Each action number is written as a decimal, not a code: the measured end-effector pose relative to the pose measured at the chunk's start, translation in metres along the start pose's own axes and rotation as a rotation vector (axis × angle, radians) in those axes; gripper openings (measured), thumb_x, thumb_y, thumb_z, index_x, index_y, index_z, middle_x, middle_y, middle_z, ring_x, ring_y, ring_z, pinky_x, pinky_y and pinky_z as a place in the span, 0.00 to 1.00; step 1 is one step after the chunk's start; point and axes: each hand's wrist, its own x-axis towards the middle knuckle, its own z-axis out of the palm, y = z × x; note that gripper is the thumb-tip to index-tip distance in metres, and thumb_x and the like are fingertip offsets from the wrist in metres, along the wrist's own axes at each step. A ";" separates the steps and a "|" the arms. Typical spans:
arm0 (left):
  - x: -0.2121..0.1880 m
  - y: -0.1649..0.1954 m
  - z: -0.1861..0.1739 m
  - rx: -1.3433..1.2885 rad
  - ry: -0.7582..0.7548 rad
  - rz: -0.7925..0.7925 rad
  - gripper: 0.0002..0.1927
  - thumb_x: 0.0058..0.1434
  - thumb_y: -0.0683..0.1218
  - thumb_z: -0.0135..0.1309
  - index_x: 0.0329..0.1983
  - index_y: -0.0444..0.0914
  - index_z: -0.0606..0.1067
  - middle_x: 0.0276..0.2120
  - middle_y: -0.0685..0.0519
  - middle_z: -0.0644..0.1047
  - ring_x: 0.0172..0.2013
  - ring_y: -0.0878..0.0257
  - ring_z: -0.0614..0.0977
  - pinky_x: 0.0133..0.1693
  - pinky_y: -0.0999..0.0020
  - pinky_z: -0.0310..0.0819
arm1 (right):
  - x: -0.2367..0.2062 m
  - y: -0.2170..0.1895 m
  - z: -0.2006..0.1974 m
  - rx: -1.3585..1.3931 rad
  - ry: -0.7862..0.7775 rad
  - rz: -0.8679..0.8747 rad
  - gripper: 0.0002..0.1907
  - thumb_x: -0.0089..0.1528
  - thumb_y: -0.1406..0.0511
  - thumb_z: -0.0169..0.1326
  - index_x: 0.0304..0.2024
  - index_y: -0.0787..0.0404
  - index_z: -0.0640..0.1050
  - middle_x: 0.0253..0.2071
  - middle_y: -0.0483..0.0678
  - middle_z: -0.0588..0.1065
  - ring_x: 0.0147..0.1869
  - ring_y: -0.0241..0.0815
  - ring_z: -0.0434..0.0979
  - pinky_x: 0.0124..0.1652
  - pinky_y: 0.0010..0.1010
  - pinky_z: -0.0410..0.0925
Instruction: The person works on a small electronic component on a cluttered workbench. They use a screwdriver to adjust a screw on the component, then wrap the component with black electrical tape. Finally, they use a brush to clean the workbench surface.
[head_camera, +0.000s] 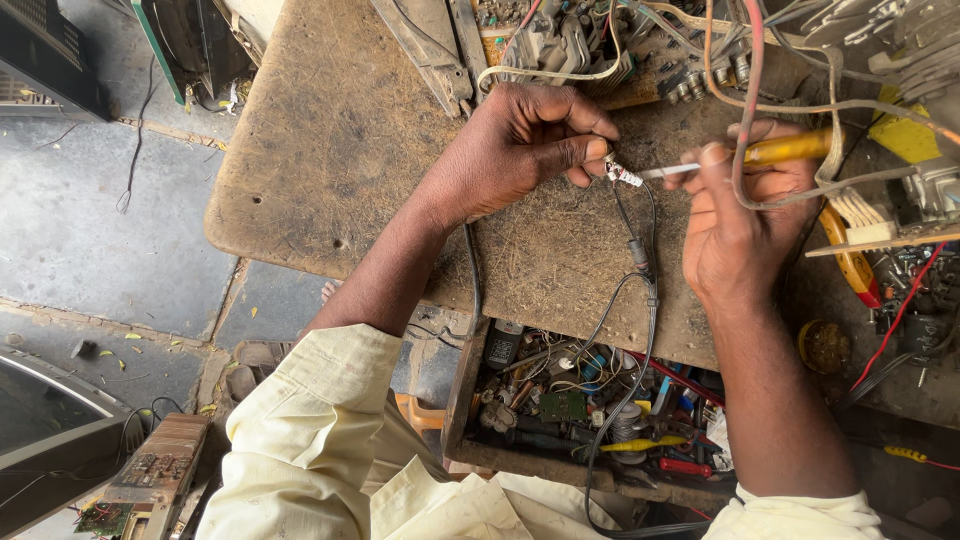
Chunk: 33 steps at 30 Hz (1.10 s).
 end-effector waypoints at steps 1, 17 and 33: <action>0.000 0.000 0.000 0.007 -0.002 -0.004 0.08 0.71 0.39 0.58 0.50 0.33 0.80 0.41 0.52 0.84 0.41 0.67 0.87 0.44 0.71 0.89 | 0.001 0.001 0.000 -0.022 0.032 0.003 0.11 0.77 0.71 0.56 0.57 0.62 0.67 0.43 0.52 0.73 0.42 0.42 0.78 0.44 0.38 0.77; 0.001 0.000 -0.002 0.024 0.019 -0.080 0.05 0.70 0.41 0.57 0.44 0.33 0.79 0.37 0.50 0.84 0.40 0.65 0.88 0.42 0.70 0.90 | 0.009 0.002 0.007 -0.231 0.173 0.167 0.09 0.78 0.61 0.52 0.49 0.59 0.68 0.33 0.43 0.67 0.31 0.31 0.68 0.28 0.24 0.63; 0.000 -0.009 -0.005 -0.081 0.045 -0.071 0.06 0.67 0.37 0.58 0.34 0.31 0.75 0.39 0.46 0.82 0.40 0.61 0.89 0.41 0.68 0.91 | 0.009 0.006 0.001 -0.225 0.167 0.176 0.13 0.78 0.62 0.52 0.51 0.62 0.64 0.39 0.49 0.71 0.34 0.40 0.79 0.32 0.31 0.73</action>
